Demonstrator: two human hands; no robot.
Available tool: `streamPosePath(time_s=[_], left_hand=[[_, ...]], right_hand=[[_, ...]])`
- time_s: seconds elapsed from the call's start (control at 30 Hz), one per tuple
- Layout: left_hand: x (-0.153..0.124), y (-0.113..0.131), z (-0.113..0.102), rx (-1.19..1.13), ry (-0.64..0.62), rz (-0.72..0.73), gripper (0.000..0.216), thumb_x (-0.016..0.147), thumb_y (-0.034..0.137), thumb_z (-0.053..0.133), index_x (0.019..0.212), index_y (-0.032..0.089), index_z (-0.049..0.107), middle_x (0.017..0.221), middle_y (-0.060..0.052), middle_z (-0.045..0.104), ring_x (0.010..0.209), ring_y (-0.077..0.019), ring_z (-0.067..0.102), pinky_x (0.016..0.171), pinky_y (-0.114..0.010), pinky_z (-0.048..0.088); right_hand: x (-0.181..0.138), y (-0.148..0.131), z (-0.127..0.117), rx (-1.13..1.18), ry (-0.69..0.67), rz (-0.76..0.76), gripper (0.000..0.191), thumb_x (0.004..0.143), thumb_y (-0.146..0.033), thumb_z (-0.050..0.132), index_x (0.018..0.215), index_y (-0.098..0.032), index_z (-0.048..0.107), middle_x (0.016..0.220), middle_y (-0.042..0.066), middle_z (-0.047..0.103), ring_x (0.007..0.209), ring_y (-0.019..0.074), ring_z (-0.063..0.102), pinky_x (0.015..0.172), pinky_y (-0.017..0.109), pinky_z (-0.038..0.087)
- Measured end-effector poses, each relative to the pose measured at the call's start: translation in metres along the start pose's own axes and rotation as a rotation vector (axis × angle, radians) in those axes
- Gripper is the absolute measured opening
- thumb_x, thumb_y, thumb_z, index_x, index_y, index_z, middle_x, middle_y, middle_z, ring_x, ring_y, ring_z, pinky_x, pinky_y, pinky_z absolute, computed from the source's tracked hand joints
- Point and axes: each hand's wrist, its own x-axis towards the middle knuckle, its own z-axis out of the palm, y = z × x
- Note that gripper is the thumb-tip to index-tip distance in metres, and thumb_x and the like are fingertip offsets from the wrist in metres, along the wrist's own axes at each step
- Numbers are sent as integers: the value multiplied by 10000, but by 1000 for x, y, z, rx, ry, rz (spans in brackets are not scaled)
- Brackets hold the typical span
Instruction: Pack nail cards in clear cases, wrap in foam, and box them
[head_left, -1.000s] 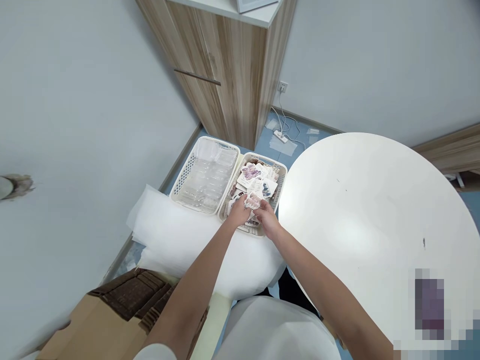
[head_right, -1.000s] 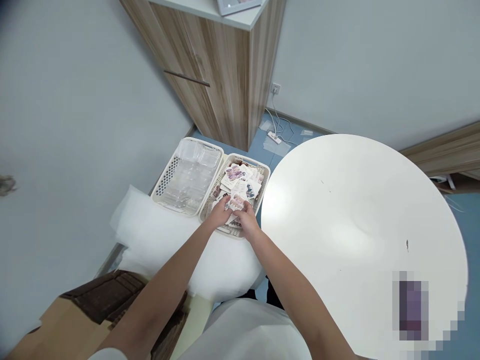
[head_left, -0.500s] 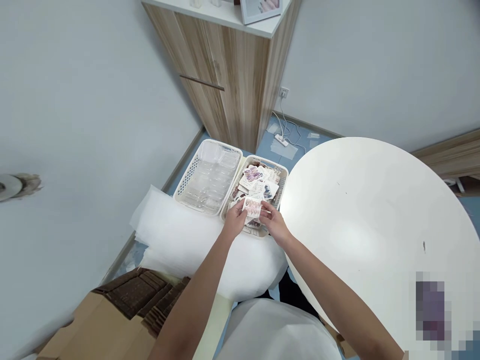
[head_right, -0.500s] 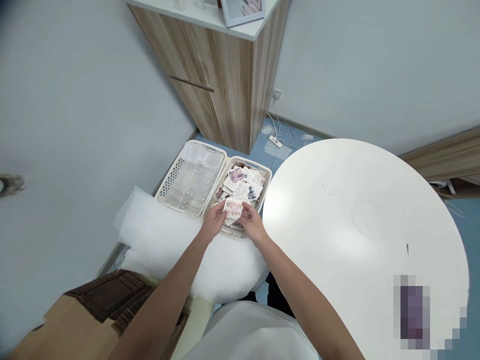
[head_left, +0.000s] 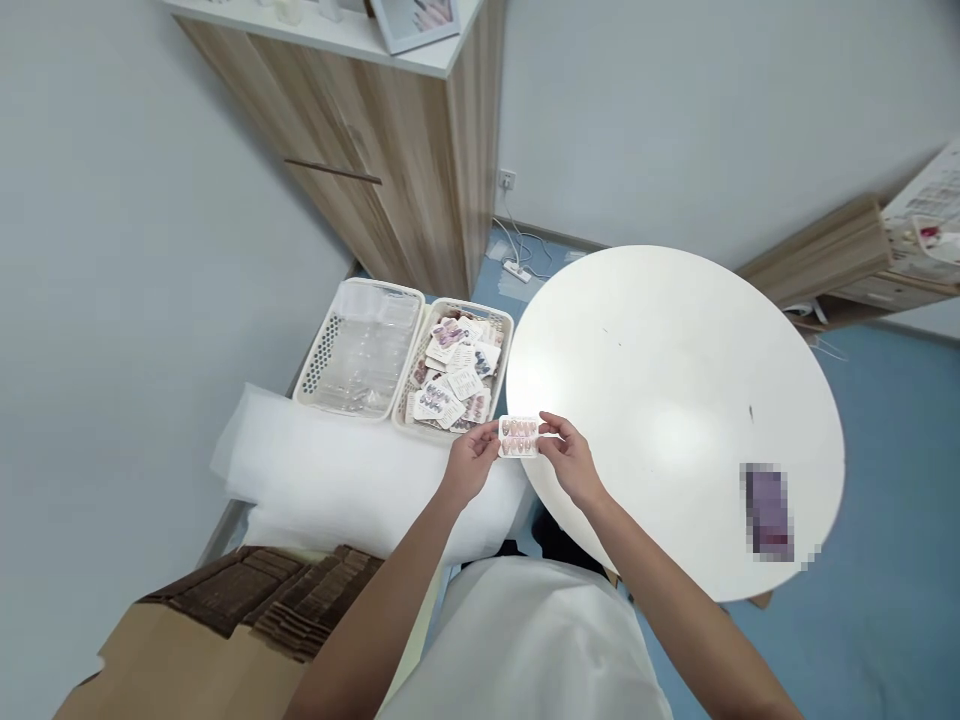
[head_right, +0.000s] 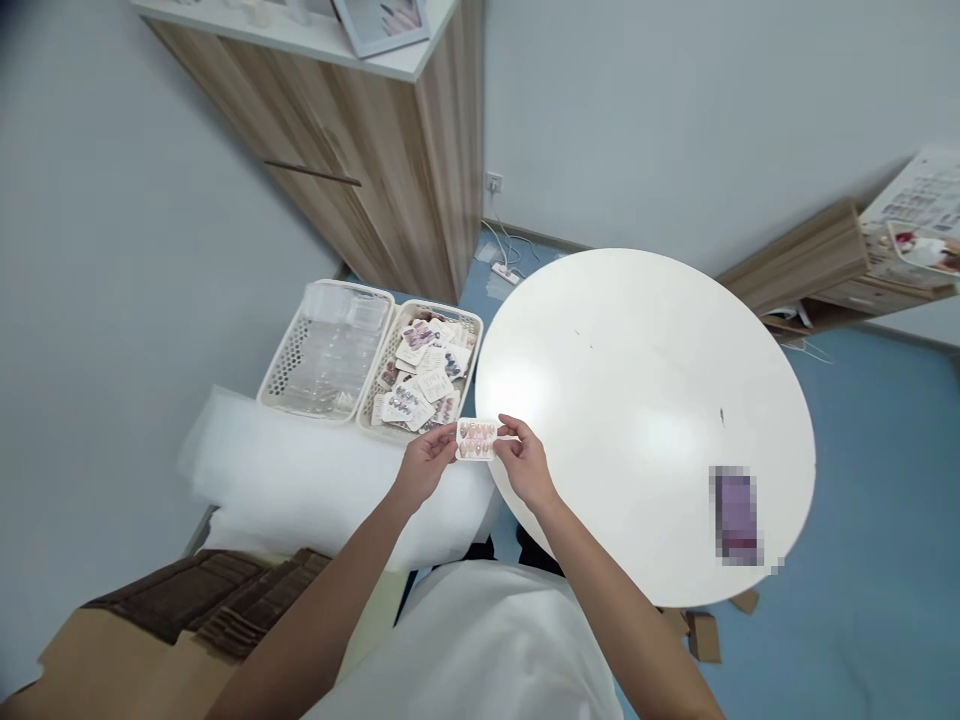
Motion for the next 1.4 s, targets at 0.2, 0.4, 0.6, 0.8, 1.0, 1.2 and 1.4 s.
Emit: streamPosePath(time_s=[0.2,0.4,0.6,0.8,1.0,1.2,1.4], left_hand=[[-22,-3,55,49,-110,-7,410,718,307,567,1093,154,504,777,-26,577,706,-118,569,679,-269,466],[-44,2,116,152,-175,66,407,708,298,591,1082,159,510,769,-27,594,693,-119,568,686,-273,462],[-62,10,182,298,-259,118,396,713,319,581,1079,176,533,801,-41,618,742,-144,583,722,-294,460],[-73,4,240,337,-286,139,373,718,337,578,1060,191,545,797,-35,627,754,-143,586,735,-298,459],[-90,-11,272,169,-206,7,372,771,418,505,1048,171,539,912,-61,608,760,-122,589,761,-320,471],[-109,-26,286,172,-247,-55,343,726,398,585,961,148,580,812,-55,625,755,-136,598,782,-324,458],[-107,-27,290,180,-226,-31,362,727,401,579,984,146,600,796,-46,629,703,-122,578,777,-328,463]], right_hand=[[-39,7,-62,62,67,-16,371,687,-406,594,997,-203,593,842,19,566,688,123,531,724,325,448],[-73,12,-132,76,70,-27,292,685,-403,601,888,-195,629,699,8,594,633,120,528,674,306,428],[-102,17,-201,71,-34,-46,284,683,-407,588,861,-192,644,718,11,615,592,102,501,587,258,389],[-122,25,-255,126,-78,-54,237,682,-376,588,823,-193,641,682,-12,592,559,87,467,552,241,366],[-132,41,-282,247,-30,-42,207,682,-355,604,804,-190,572,690,-26,568,561,93,545,550,238,381],[-140,56,-276,380,-36,3,229,679,-366,613,785,-191,511,729,-9,590,639,134,614,586,248,414],[-140,60,-283,316,-79,-22,262,662,-395,625,804,-186,556,782,15,617,722,139,598,654,262,417]])
